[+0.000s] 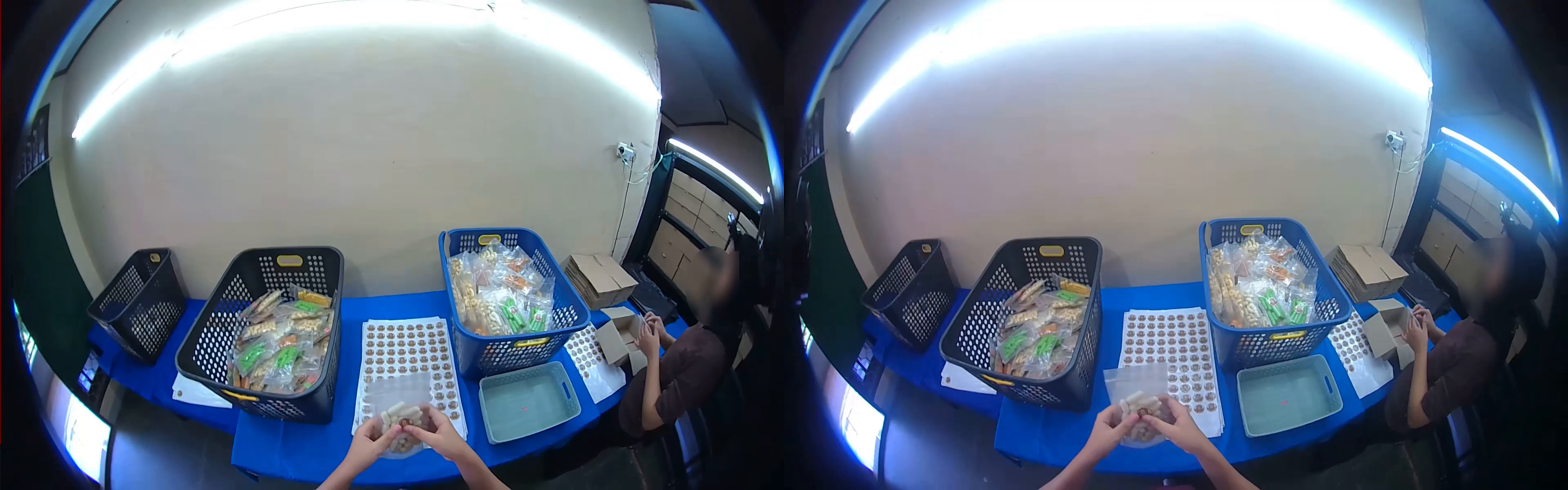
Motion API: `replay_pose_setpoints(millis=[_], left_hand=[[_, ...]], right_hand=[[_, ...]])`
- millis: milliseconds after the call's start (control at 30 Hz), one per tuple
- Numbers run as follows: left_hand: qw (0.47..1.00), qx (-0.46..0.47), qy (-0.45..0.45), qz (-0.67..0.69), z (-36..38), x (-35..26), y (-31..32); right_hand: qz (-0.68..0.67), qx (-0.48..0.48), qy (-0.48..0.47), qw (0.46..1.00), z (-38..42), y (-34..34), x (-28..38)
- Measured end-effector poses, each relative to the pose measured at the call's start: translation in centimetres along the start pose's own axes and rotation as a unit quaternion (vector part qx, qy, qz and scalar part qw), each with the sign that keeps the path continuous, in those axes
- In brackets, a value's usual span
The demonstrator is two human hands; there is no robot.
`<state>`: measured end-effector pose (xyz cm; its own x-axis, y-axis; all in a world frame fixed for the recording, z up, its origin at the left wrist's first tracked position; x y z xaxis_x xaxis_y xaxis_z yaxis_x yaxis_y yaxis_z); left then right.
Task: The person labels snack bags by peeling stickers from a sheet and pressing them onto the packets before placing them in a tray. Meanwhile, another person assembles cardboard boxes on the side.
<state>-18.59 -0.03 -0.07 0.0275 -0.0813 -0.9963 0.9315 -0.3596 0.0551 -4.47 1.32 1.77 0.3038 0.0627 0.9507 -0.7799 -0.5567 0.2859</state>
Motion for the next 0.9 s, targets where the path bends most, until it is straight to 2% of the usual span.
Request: replay_pose_setpoints(millis=[33,67,133,167,267,400,433,533,633,700,800,833,900], left_hand=[[1.000,-0.014,-0.017,0.005,0.6,-1.0,0.1],[0.996,-0.010,0.070,0.049,1.0,-2.1,0.5],[0.993,-0.043,0.095,0.062,1.6,-1.3,-0.2],[0.990,-0.079,0.113,0.039,1.9,-0.7,-0.8],[0.985,-0.106,0.128,0.037,3.4,0.0,-0.7],[0.988,-0.092,0.120,0.025,5.5,-0.2,0.3],[0.992,-0.074,0.097,0.035,5.7,0.2,0.4],[0.997,0.001,0.071,-0.043,5.8,1.2,0.4],[0.997,-0.006,0.071,-0.030,5.9,1.4,0.9],[0.995,-0.014,0.075,-0.059,6.0,0.9,1.5],[0.996,-0.046,0.079,-0.010,5.8,2.6,2.0],[0.996,-0.043,0.067,-0.041,6.3,2.4,2.0],[0.999,0.017,0.050,-0.002,6.8,3.3,2.2]], right_hand=[[-0.025,0.023,0.000,0.999,-0.2,0.6,0.2],[-0.010,0.037,-0.009,0.999,-0.2,1.2,0.4],[0.025,0.063,-0.031,0.997,-0.5,2.5,0.7],[0.047,0.027,-0.038,0.998,-0.3,3.0,0.3],[0.083,-0.049,-0.013,0.995,0.5,3.9,-1.0],[0.025,-0.082,-0.037,0.996,2.0,4.6,-3.0],[0.006,-0.093,-0.023,0.995,2.6,4.6,-3.3],[-0.069,-0.124,-0.011,0.990,3.6,4.3,-4.1],[-0.036,-0.155,-0.034,0.987,4.4,4.5,-3.5],[0.034,-0.173,-0.040,0.984,4.9,4.2,-3.8],[0.092,-0.194,-0.053,0.975,6.2,4.4,-3.9],[0.103,-0.198,-0.060,0.973,6.5,4.5,-3.8],[0.167,-0.137,-0.075,0.973,7.2,4.1,-3.6]])
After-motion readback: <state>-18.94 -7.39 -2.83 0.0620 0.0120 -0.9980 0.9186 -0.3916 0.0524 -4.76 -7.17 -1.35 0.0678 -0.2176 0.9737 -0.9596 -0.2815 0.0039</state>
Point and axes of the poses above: each hand's wrist, its own z-axis away from the middle knuckle, its own y-axis out of the palm, x = y × z, the point moved 6 cm from there along -z, towards the middle knuckle, and after that the axes turned 14 degrees about x, right-handed, at the moved point
